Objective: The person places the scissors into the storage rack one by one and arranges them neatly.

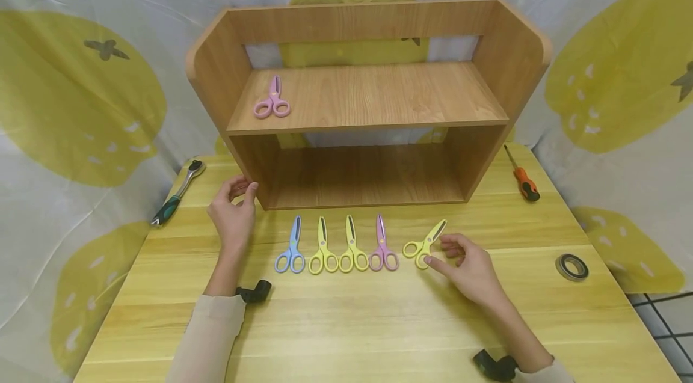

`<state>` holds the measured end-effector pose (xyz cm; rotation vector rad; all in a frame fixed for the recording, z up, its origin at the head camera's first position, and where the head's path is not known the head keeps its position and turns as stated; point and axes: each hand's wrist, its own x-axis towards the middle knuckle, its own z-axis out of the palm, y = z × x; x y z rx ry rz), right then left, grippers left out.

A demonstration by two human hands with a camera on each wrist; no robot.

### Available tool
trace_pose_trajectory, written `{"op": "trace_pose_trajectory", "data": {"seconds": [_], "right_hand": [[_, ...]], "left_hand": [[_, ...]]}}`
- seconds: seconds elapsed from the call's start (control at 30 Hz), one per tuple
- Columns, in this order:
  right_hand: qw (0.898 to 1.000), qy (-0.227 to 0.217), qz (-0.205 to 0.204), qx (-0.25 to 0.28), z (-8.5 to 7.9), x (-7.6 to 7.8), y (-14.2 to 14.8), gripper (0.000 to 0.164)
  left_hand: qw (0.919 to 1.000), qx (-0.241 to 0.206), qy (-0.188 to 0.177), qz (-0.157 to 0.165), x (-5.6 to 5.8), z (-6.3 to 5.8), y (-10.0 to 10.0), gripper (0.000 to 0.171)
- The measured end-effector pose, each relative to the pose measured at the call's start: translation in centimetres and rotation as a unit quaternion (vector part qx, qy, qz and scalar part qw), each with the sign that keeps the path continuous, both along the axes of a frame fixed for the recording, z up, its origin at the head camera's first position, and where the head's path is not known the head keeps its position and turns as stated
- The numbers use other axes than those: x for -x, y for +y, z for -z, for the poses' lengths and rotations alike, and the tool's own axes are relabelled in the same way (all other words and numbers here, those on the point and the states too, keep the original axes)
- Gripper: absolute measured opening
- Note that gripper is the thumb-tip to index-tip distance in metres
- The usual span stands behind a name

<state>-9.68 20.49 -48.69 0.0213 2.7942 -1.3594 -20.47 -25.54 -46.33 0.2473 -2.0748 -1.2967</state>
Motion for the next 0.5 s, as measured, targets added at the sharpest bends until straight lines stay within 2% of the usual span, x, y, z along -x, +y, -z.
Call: {"op": "trace_pose_trajectory", "data": {"seconds": [0.23,0.5], "right_hand": [[1.0,-0.014,0.013,-0.016,1.0,0.3,-0.8,0.066],[0.998,0.001,0.028,-0.061,1.7,0.7,-1.7,0.071]], "left_hand": [[1.0,-0.001,-0.002,0.002,-0.1,0.0,0.0,0.024],[1.0,0.0,0.0,0.002,-0.1,0.0,-0.1,0.025]]}}
